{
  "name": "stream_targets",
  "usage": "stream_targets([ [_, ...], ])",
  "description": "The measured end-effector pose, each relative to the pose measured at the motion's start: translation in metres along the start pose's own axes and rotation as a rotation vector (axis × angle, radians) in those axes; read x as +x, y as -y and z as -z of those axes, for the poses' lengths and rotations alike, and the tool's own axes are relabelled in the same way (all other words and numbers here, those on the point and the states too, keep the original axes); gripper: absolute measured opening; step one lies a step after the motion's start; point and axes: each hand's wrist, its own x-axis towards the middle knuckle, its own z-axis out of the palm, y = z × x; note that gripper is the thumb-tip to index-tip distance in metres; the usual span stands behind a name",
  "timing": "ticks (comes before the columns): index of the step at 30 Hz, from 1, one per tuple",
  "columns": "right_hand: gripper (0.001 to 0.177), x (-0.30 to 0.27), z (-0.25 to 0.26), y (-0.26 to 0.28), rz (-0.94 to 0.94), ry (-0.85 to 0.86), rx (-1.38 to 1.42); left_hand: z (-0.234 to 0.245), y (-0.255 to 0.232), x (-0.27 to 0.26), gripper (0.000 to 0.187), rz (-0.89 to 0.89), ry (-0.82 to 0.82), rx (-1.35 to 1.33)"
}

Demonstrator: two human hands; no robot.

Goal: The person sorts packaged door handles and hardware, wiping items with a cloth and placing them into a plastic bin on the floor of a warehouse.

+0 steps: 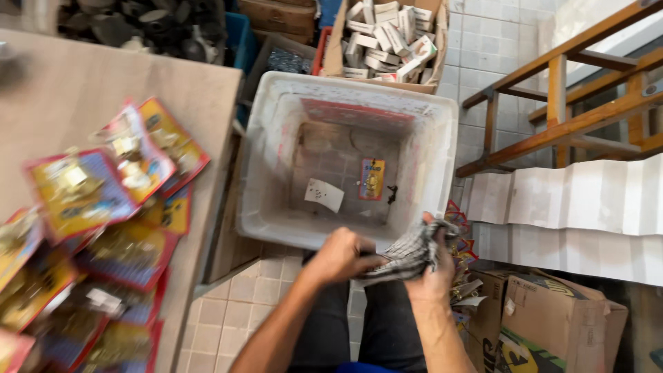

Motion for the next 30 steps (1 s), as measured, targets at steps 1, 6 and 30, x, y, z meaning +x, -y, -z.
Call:
stream_targets([
  [1, 0.039, 0.019, 0.014, 0.011, 0.035, -0.115, -0.022, 0.009, 0.016, 0.025, 0.050, -0.065, 0.138, -0.232],
  [6, 0.031, 0.032, 0.013, 0.034, 0.087, -0.145, -0.096, -0.018, 0.144, 0.166, 0.056, 0.476, 0.295, 0.033],
  [30, 0.066, 0.038, -0.011, 0.019, 0.266, 0.338, -0.683, -0.012, 0.051, 0.123, 0.065, 0.635, 0.033, 0.127],
])
